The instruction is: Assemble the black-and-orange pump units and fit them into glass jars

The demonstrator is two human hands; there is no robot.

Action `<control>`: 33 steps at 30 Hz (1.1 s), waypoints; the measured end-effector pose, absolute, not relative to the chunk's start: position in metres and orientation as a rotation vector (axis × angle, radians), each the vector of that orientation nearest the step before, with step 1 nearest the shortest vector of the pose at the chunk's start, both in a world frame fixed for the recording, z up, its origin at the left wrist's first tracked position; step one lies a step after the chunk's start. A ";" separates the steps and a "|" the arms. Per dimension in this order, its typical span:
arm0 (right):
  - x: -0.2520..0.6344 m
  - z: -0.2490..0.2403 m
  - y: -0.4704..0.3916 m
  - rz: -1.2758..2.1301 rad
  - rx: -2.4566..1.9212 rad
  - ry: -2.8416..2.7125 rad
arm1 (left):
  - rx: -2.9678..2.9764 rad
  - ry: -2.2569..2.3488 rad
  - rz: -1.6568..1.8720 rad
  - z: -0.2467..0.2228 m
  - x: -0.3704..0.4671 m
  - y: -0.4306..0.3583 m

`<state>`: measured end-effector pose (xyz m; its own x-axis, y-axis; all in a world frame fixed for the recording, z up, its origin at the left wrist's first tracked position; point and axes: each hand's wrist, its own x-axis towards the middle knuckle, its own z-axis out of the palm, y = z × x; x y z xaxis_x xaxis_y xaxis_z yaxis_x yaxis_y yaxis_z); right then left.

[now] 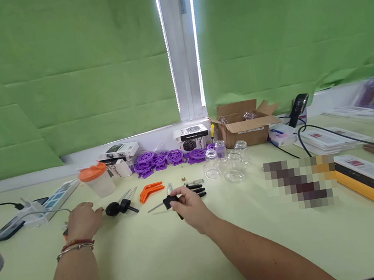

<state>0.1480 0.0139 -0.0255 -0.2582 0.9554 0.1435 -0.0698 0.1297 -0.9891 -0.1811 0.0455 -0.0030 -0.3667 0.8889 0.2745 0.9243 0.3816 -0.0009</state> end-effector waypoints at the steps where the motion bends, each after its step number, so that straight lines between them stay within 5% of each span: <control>1: 0.143 -0.026 0.010 1.216 -0.880 -1.564 | -1.655 -2.429 -0.165 -0.004 -0.187 0.046; 9: 0.090 -0.035 -0.018 0.111 -0.352 -2.599 | -1.789 -2.434 -0.057 -0.017 -0.206 0.037; 14: 0.060 -0.032 -0.021 -0.343 -0.217 -2.634 | -1.743 -2.509 -0.032 -0.021 -0.206 0.032; 22: 0.021 -0.030 0.028 -0.172 -0.813 -2.471 | -1.730 -2.636 -0.025 -0.014 -0.198 0.025; 33: -0.008 -0.043 0.049 0.145 -0.935 -2.596 | -1.824 -2.680 -0.043 0.001 -0.188 0.009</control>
